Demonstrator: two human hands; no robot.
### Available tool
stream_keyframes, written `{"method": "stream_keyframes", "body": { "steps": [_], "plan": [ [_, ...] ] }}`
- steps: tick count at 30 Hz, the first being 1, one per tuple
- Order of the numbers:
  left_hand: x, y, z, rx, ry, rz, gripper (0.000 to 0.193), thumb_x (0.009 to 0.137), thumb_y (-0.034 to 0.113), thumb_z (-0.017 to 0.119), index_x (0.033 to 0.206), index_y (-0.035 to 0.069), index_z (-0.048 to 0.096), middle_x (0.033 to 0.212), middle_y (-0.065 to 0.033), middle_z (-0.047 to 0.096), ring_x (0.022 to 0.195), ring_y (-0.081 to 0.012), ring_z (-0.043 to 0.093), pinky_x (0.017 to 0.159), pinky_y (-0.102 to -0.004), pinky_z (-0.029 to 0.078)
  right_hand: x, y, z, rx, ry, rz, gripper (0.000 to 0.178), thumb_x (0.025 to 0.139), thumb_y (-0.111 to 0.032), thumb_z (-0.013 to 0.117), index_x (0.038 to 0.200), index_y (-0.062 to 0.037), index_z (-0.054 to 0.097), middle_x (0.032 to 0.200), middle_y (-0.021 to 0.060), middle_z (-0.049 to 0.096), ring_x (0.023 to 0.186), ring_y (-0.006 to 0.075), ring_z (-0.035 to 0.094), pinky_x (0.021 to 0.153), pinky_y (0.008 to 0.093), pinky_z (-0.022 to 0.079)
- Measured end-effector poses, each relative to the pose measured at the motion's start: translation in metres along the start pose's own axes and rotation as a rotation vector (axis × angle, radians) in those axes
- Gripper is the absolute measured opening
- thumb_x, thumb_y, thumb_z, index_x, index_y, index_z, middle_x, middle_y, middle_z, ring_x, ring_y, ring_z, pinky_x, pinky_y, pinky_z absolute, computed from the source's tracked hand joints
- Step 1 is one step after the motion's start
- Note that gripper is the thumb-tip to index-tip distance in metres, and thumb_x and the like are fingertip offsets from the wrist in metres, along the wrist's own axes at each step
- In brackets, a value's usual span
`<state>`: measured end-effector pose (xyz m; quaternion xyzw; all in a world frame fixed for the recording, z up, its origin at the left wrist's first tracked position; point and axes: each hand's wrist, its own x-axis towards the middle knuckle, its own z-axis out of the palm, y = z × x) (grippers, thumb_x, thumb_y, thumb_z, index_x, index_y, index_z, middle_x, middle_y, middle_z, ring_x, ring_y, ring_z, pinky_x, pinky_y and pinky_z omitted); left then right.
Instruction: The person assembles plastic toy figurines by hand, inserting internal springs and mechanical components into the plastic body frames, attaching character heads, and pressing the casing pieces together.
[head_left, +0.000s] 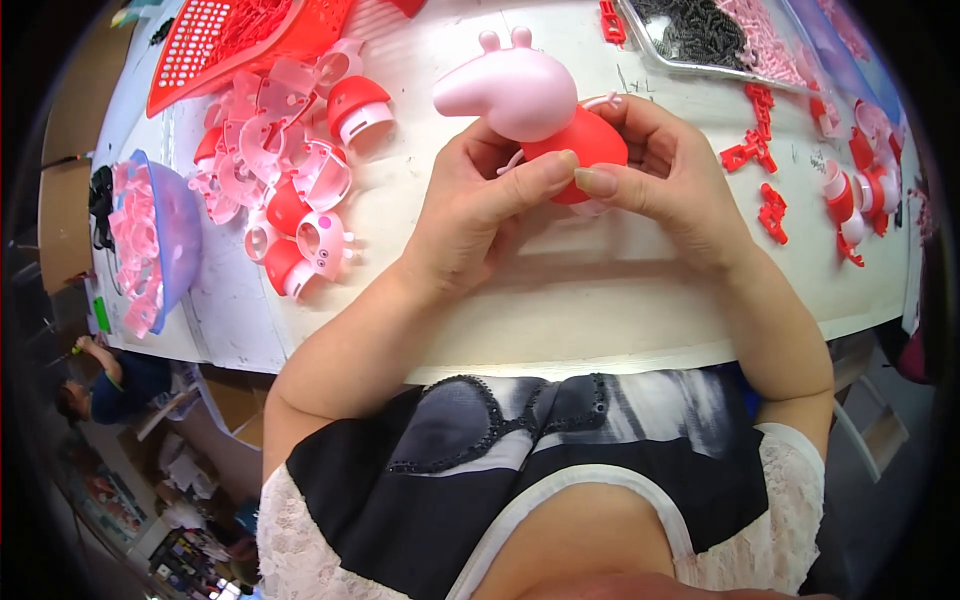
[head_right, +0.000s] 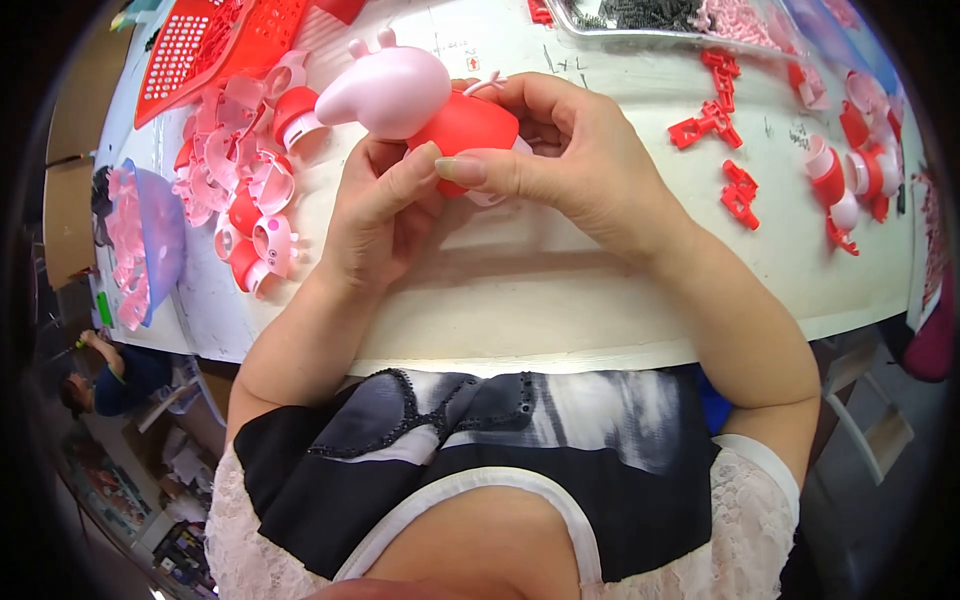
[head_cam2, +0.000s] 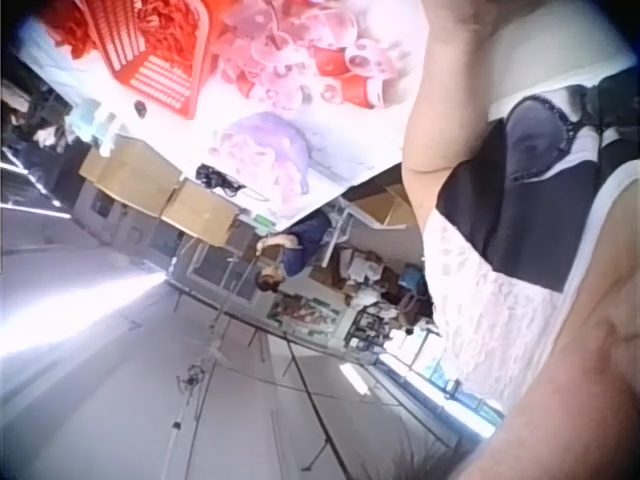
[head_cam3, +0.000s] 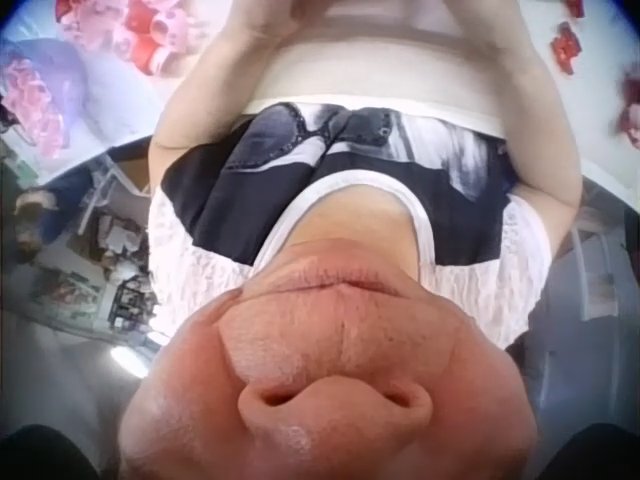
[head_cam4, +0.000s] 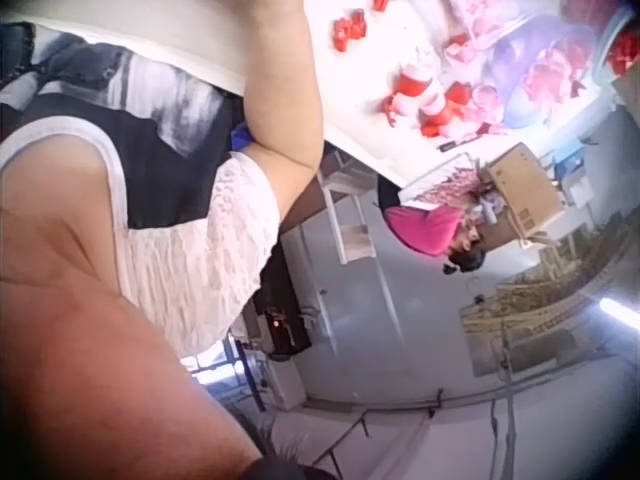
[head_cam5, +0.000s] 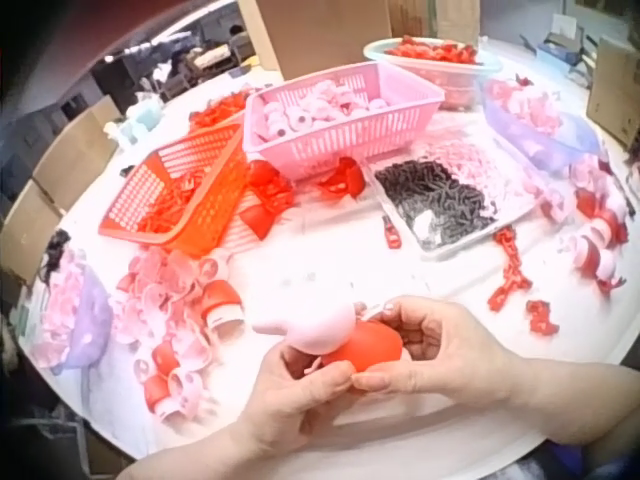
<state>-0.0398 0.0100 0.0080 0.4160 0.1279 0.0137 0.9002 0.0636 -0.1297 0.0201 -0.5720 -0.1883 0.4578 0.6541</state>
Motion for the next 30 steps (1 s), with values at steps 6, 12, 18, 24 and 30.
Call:
{"method": "stream_keyframes", "body": {
  "steps": [6,12,18,24,30],
  "plan": [
    [0.001,-0.004,-0.004,0.068,0.051,0.048,0.046,0.076,0.010,0.067,0.115,-0.003,0.047,0.103,-0.0100,0.056,0.092,-0.0148,0.055,0.075,-0.0262,0.048,-0.001,0.000,0.002,-0.145,-0.011,-0.048,0.041,0.071,-0.013,0.072,0.104,0.0006,0.052,0.093,0.0050,0.058,0.082,0.0098,0.057,0.073,0.0224,0.047],
    [0.003,-0.009,-0.001,0.014,-0.057,0.127,0.052,0.074,0.009,0.069,0.119,-0.003,0.046,0.105,-0.0080,0.056,0.091,-0.0115,0.055,0.074,-0.0229,0.047,0.003,-0.009,-0.010,0.077,-0.048,0.101,0.045,0.077,-0.024,0.067,0.108,0.0037,0.050,0.099,0.0089,0.058,0.088,0.0132,0.058,0.077,0.0261,0.048],
    [0.002,-0.009,-0.004,0.058,-0.023,0.094,0.052,0.078,0.013,0.066,0.122,-0.004,0.044,0.106,-0.0076,0.057,0.091,-0.0099,0.055,0.075,-0.0218,0.047,0.001,-0.007,-0.015,0.252,-0.067,0.140,0.050,0.081,-0.028,0.060,0.114,0.0069,0.046,0.105,0.0127,0.057,0.096,0.0192,0.057,0.086,0.0342,0.047],
    [0.001,-0.011,-0.002,0.008,-0.048,0.167,0.044,0.083,0.016,0.061,0.120,-0.003,0.047,0.104,-0.0064,0.057,0.088,-0.0088,0.054,0.076,-0.0208,0.046,0.001,-0.006,-0.015,0.196,-0.097,0.107,0.053,0.079,-0.027,0.062,0.117,0.0066,0.044,0.108,0.0134,0.055,0.097,0.0185,0.056,0.084,0.0314,0.046],
    [0.002,-0.016,-0.004,0.036,-0.006,0.177,0.044,0.083,0.018,0.061,0.120,-0.002,0.047,0.100,-0.0042,0.058,0.083,-0.0062,0.053,0.071,-0.0190,0.045,0.004,-0.001,-0.015,0.137,-0.061,0.069,0.052,0.077,-0.020,0.065,0.116,0.0064,0.045,0.107,0.0128,0.056,0.096,0.0168,0.056,0.083,0.0305,0.047]
  ]
}}
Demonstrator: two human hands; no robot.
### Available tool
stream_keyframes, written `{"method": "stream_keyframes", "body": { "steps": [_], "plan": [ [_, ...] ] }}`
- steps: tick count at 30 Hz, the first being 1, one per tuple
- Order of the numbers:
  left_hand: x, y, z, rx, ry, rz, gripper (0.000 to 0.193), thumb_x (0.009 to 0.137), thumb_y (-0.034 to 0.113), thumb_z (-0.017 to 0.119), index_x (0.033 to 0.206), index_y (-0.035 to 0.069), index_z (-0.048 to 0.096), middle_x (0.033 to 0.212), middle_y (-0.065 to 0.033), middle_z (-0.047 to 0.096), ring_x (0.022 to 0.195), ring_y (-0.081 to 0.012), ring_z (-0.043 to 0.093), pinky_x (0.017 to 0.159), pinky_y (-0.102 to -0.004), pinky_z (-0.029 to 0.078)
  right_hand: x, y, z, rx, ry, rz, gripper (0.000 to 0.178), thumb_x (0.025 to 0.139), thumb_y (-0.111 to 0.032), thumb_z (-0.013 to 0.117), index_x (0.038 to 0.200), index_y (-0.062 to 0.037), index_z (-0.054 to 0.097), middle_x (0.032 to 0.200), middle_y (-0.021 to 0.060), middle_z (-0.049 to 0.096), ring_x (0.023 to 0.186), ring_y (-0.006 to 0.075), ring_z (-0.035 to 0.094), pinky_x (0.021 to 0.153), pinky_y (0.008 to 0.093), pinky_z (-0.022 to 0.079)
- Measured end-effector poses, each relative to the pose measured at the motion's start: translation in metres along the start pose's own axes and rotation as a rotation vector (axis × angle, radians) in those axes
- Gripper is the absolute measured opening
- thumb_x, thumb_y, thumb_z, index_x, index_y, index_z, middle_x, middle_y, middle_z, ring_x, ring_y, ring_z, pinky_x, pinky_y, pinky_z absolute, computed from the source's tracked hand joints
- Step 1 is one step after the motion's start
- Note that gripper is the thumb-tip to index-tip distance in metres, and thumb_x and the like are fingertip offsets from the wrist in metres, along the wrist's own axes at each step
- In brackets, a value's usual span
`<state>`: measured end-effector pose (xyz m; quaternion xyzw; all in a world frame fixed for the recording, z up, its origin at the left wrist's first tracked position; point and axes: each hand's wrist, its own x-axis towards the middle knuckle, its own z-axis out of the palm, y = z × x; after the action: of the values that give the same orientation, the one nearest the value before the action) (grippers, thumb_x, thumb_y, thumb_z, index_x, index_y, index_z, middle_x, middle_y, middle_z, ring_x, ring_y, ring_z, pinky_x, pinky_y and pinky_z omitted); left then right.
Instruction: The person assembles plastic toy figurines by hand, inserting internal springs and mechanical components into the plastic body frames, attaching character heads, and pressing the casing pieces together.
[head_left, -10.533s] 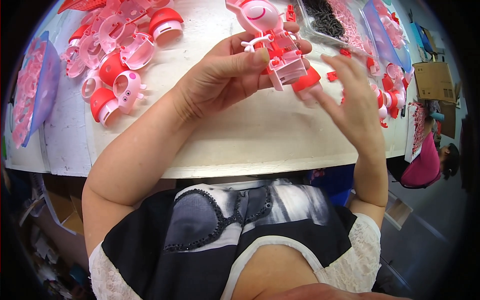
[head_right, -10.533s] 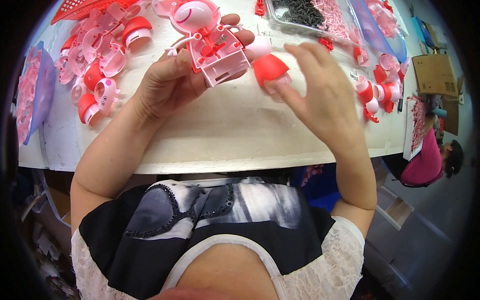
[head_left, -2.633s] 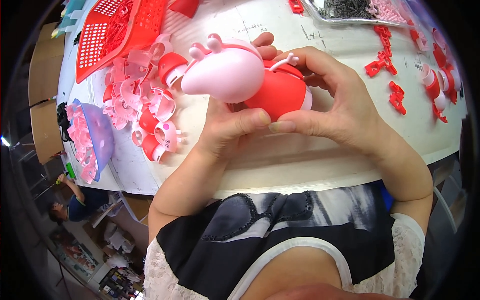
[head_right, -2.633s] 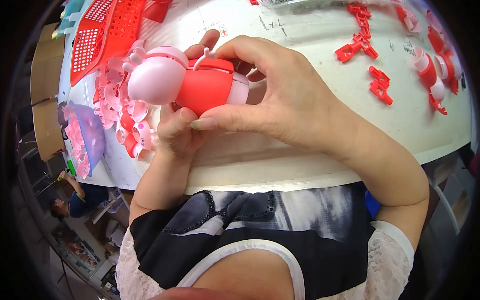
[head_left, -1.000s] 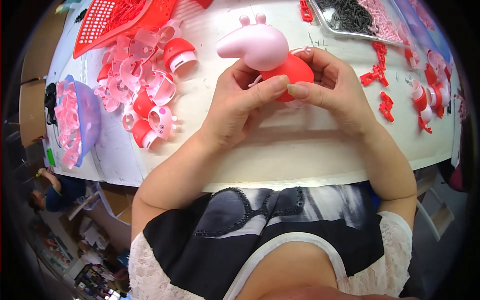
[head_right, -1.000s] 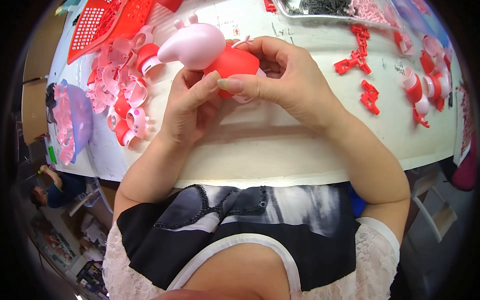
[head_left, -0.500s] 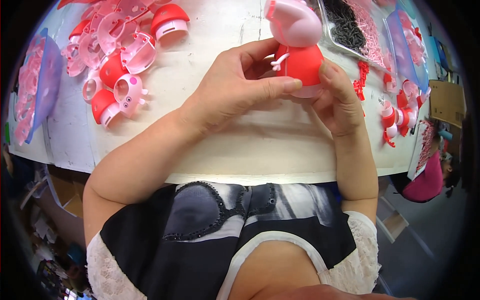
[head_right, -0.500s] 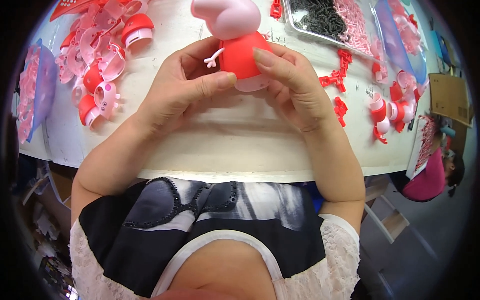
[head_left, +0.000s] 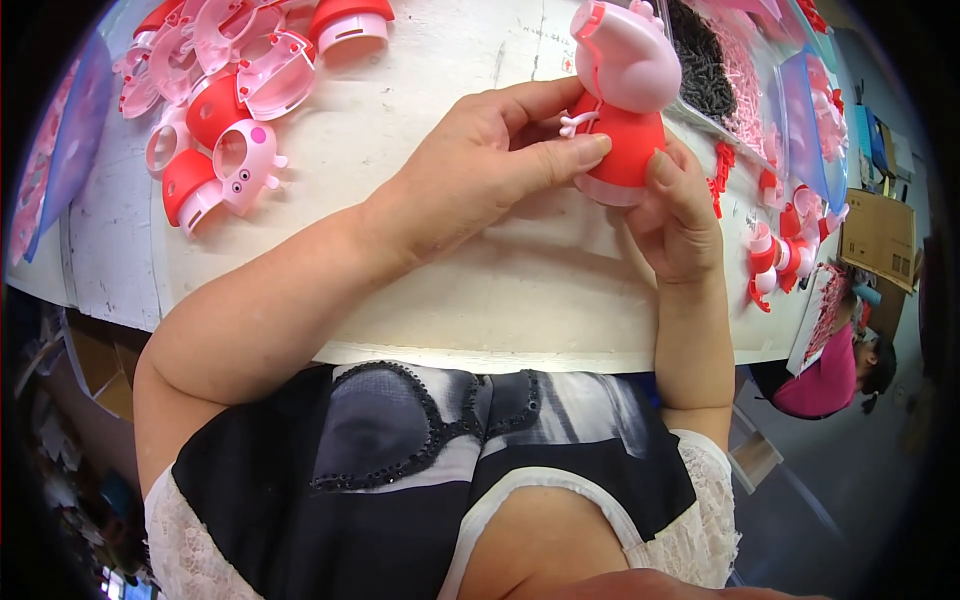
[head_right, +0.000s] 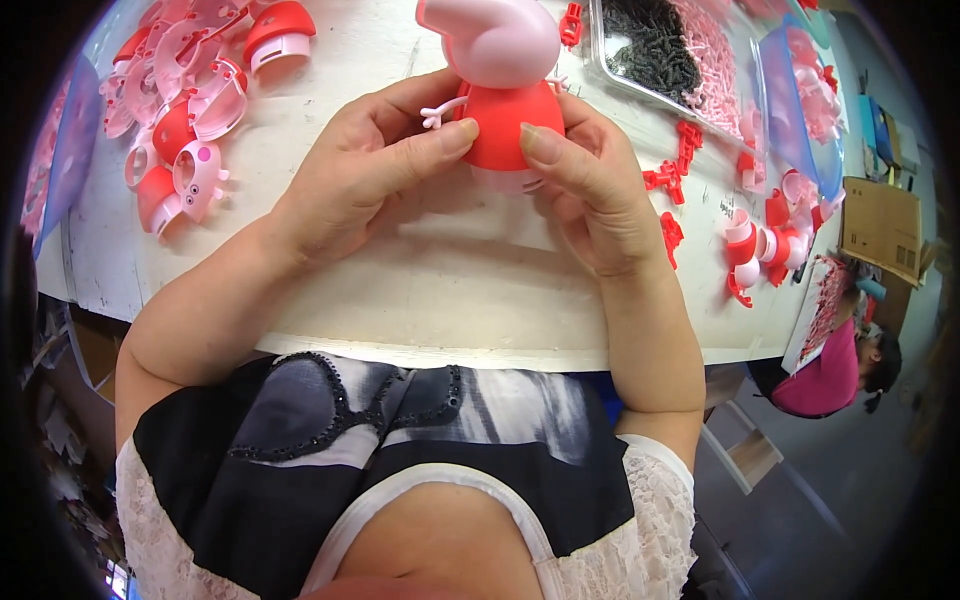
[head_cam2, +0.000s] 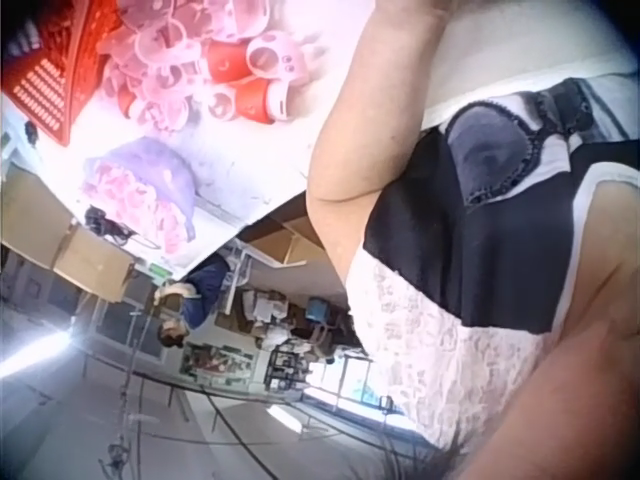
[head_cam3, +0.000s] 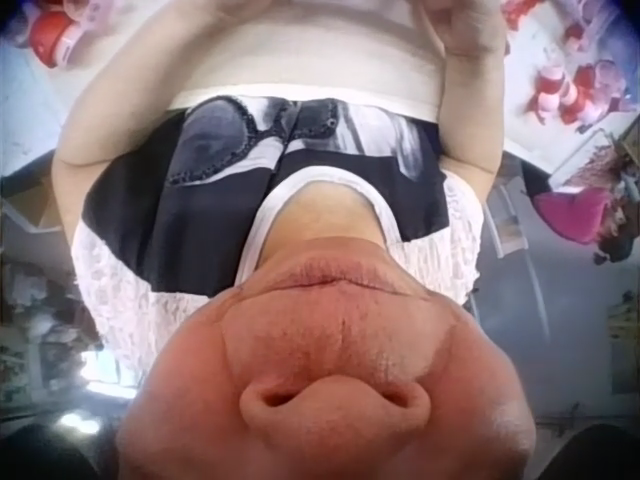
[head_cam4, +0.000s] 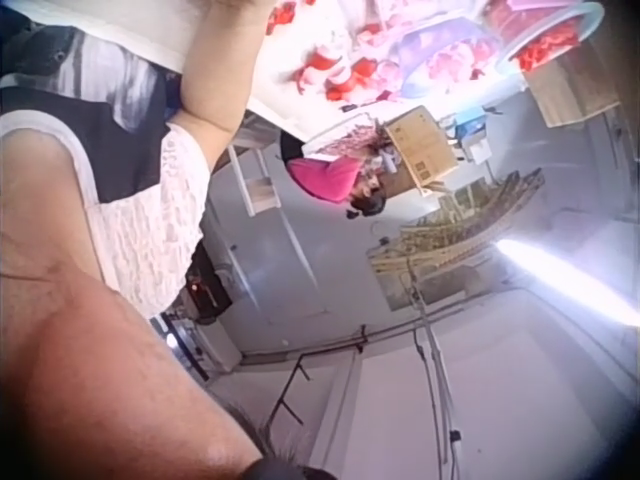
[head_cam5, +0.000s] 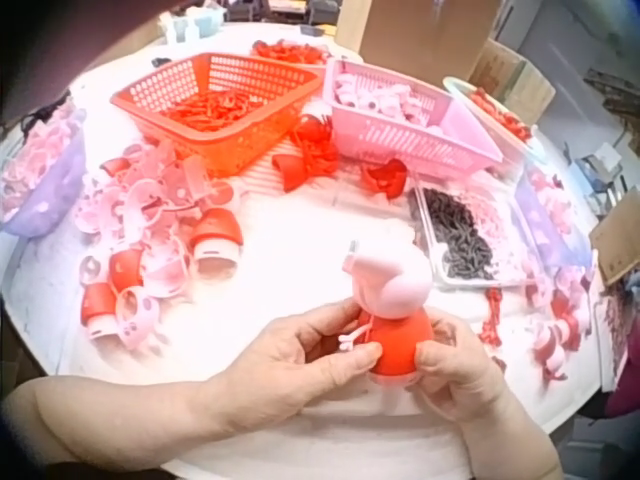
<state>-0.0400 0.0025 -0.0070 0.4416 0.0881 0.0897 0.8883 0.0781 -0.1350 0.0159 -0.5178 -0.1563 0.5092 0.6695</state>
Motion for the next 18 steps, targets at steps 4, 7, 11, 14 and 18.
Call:
{"method": "stream_keyframes", "body": {
  "steps": [4,7,11,14,18],
  "plan": [
    [-0.001,0.000,-0.002,0.044,-0.045,-0.022,0.044,0.082,0.019,0.062,0.117,-0.003,0.049,0.093,-0.0022,0.058,0.078,-0.0047,0.052,0.065,-0.0177,0.042,0.000,-0.001,0.009,0.008,0.020,-0.007,0.048,0.077,-0.015,0.065,0.115,0.0065,0.046,0.105,0.0129,0.056,0.093,0.0169,0.057,0.082,0.0306,0.049],
    [-0.001,0.002,0.001,0.051,0.000,-0.030,0.042,0.079,0.020,0.065,0.112,-0.003,0.053,0.089,-0.0021,0.058,0.077,-0.0048,0.052,0.064,-0.0173,0.042,-0.002,0.002,0.012,-0.101,0.093,-0.025,0.046,0.074,-0.011,0.067,0.112,0.0063,0.047,0.103,0.0133,0.057,0.090,0.0173,0.058,0.081,0.0310,0.050],
    [-0.002,0.009,0.004,0.041,0.072,-0.078,0.041,0.073,0.018,0.071,0.105,-0.002,0.057,0.086,-0.0040,0.059,0.077,-0.0064,0.054,0.065,-0.0185,0.044,-0.005,-0.001,0.016,-0.252,0.107,-0.076,0.047,0.067,-0.009,0.074,0.107,0.0035,0.052,0.098,0.0097,0.059,0.087,0.0155,0.059,0.079,0.0273,0.049],
    [-0.002,0.010,-0.001,0.109,0.093,-0.149,0.041,0.070,0.014,0.073,0.103,-0.003,0.057,0.091,-0.0069,0.059,0.079,-0.0088,0.056,0.067,-0.0201,0.046,-0.005,-0.004,0.018,-0.335,0.124,-0.095,0.051,0.061,-0.012,0.079,0.104,0.0024,0.054,0.095,0.0074,0.060,0.086,0.0139,0.058,0.077,0.0250,0.048],
    [-0.002,0.010,0.004,0.094,0.092,-0.137,0.043,0.068,0.007,0.073,0.105,-0.004,0.055,0.094,-0.0086,0.059,0.082,-0.0116,0.057,0.069,-0.0226,0.048,-0.006,0.004,0.013,-0.531,0.128,-0.339,0.057,0.055,-0.017,0.084,0.099,0.0027,0.054,0.091,0.0074,0.060,0.086,0.0130,0.058,0.077,0.0245,0.047]
  ]
}}
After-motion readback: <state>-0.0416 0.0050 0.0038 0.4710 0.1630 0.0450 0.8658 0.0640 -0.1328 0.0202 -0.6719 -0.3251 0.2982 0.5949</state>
